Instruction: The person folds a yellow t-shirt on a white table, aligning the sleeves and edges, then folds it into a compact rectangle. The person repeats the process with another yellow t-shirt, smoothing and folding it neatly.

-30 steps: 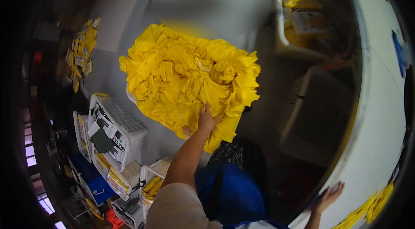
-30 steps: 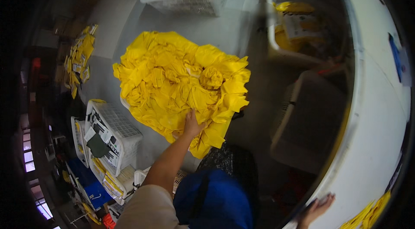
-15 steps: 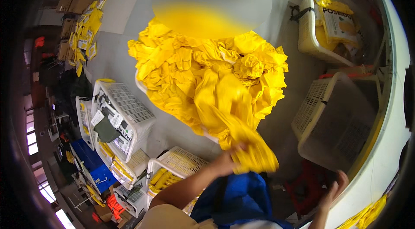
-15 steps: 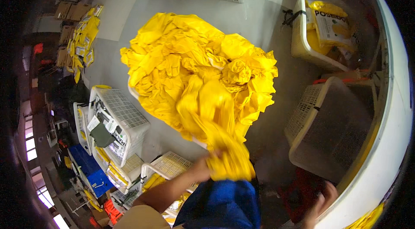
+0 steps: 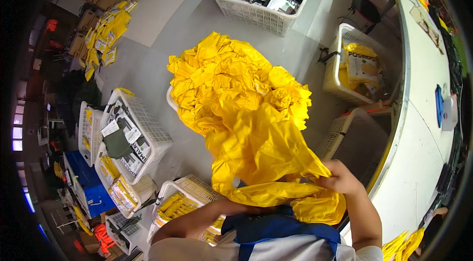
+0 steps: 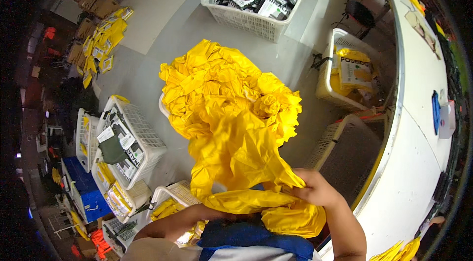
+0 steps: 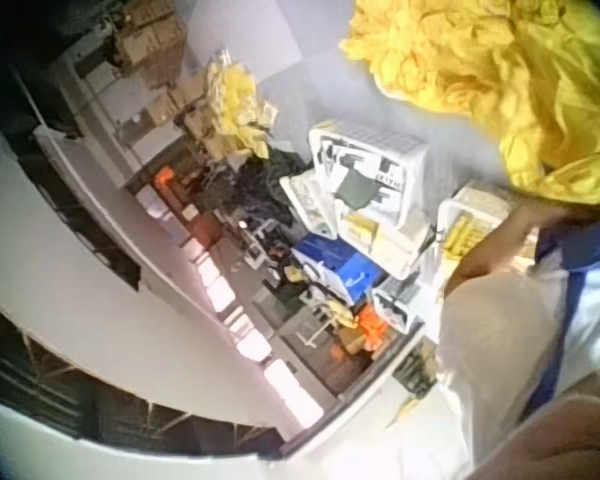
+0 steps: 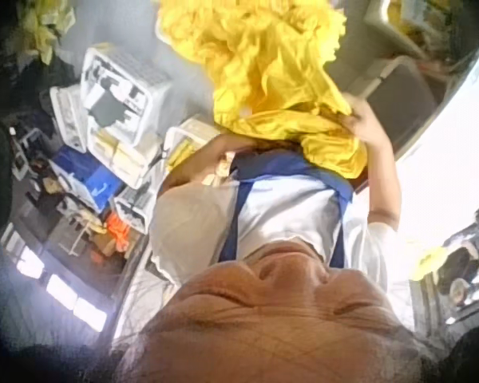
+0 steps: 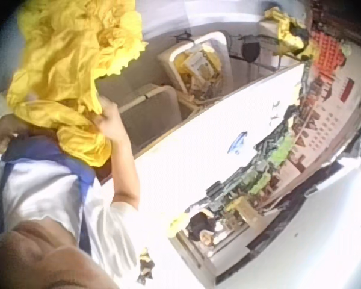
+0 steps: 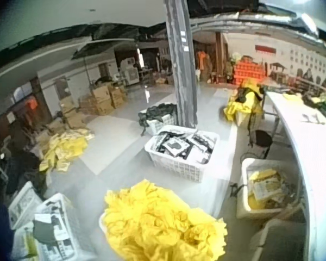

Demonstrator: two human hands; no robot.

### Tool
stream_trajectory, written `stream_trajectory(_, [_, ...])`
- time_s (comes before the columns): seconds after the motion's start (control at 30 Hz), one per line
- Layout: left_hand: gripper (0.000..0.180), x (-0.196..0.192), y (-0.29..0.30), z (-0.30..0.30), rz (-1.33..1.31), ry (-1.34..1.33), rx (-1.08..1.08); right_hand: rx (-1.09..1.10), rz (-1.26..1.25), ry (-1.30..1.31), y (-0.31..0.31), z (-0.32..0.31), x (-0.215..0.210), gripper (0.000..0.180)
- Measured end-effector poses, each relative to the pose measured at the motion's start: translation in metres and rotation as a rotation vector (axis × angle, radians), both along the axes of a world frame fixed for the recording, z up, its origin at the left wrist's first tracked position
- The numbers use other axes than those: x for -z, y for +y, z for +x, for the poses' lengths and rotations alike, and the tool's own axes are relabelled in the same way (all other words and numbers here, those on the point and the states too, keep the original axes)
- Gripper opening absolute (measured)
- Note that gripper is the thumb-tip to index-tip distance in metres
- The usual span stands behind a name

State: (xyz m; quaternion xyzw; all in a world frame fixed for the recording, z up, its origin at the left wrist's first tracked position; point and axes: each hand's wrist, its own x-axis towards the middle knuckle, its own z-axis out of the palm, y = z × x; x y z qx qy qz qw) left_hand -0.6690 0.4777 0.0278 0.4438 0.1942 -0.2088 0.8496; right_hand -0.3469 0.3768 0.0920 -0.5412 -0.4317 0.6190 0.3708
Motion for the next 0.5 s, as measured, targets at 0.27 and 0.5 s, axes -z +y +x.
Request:
stream_trajectory(0.27, [0.050,0.071,0.079,0.095,0.033,-0.041,-0.597,0.871,0.282,0.151,-0.048,0.036,-0.141,0.043])
stream_trajectory(0.5, [0.040,-0.016,0.065,0.304,-0.167,-0.311,-0.291,0.902,0.653,-0.059,-0.158,0.037,-0.257,0.038])
